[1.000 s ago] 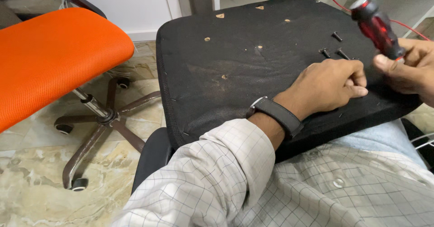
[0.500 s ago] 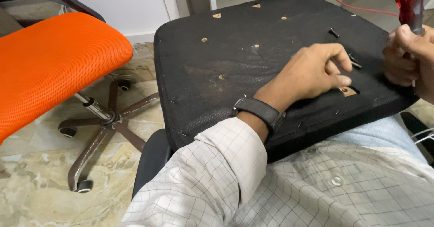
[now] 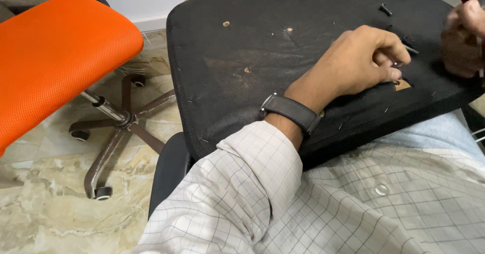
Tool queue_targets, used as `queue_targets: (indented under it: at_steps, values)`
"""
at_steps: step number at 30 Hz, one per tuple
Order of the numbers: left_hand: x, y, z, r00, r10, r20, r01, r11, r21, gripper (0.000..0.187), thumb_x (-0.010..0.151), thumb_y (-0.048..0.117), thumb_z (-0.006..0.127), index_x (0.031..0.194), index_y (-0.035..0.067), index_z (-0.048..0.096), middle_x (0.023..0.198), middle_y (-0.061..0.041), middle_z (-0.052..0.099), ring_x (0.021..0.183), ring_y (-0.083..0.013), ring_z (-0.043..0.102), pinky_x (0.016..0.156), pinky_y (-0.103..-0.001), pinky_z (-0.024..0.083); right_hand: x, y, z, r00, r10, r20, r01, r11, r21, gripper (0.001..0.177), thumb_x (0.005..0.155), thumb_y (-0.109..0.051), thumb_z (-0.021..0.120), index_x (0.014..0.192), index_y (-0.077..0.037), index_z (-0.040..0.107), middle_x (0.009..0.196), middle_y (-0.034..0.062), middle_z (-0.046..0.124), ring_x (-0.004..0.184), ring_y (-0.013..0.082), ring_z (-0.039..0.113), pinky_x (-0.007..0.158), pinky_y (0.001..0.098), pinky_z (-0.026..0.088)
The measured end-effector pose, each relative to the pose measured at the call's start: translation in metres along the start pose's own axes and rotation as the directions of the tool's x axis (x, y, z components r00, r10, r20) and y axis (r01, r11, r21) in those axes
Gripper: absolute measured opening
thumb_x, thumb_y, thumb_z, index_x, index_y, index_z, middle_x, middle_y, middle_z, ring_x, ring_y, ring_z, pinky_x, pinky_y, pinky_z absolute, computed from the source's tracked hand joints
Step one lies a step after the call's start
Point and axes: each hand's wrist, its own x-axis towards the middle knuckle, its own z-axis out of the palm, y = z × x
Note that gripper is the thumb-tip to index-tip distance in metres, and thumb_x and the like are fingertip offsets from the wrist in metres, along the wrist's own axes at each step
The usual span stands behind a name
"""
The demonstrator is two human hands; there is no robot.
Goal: The person uses a small hex key and a screwdriver to tighten multiple screws into the underside of a black upholstered chair seat. The person works methodically across several screw holes, switching tools as needed.
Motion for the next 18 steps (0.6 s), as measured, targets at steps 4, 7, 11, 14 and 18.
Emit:
queue_targets:
  at_steps: [4,7,11,14,18]
  values:
    - [-0.001,0.004,0.011,0.999,-0.026,-0.025,0.028,0.995,0.093,0.021,0.069,0.02,0.085,0.089,0.017,0.08,0.077,0.006,0.079,0.069,-0.0062,0.075,0.069,-0.026,0.061,0.015,0.041,-0.016,0.997,-0.01,0.074,0.009,1.0,0.014,0.066,0.111,-0.063,0.026,0.078,-0.008,0.043,0.053,0.004,0.039,0.039,0.0176,0.043,0.034,0.0392,0.042]
    - [-0.001,0.007,0.011,0.999,-0.027,-0.018,0.029,0.994,0.109,0.02,0.068,0.022,0.086,0.086,0.017,0.079,0.076,0.005,0.079,0.069,-0.0072,0.075,0.068,-0.026,0.061,0.007,0.058,-0.02,0.989,-0.089,0.115,0.063,0.976,0.21,0.068,0.112,-0.062,0.024,0.078,-0.007,0.041,0.055,0.0054,0.039,0.041,0.0187,0.044,0.036,0.04,0.042]
    - [-0.001,0.009,0.009,1.0,0.012,-0.022,-0.008,0.988,0.153,0.019,0.066,0.022,0.086,0.082,0.017,0.078,0.076,0.004,0.078,0.07,-0.0094,0.075,0.068,-0.027,0.061,-0.006,0.039,0.003,0.924,-0.34,0.178,0.124,0.704,0.7,0.046,0.112,-0.052,0.029,0.097,-0.01,0.041,0.064,0.0051,0.036,0.043,0.0187,0.039,0.039,0.0379,0.036]
    - [-0.003,0.01,0.011,0.998,0.058,-0.035,-0.05,0.978,0.202,0.015,0.067,0.021,0.083,0.079,0.016,0.074,0.074,0.003,0.076,0.068,-0.0126,0.074,0.068,-0.03,0.06,-0.018,-0.021,0.027,0.96,-0.275,0.047,0.173,0.717,0.675,0.05,0.113,-0.059,0.027,0.101,-0.014,0.043,0.062,0.0017,0.034,0.042,0.0154,0.033,0.039,0.0344,0.031]
    - [-0.006,0.013,0.013,0.994,0.091,-0.061,-0.075,0.971,0.227,0.012,0.068,0.022,0.078,0.076,0.017,0.072,0.074,0.004,0.075,0.069,-0.0152,0.074,0.067,-0.033,0.059,-0.051,-0.121,0.067,0.985,-0.066,-0.162,0.143,0.836,0.529,0.055,0.113,-0.07,0.025,0.107,-0.019,0.047,0.06,-0.003,0.032,0.041,0.0109,0.026,0.04,0.0297,0.024]
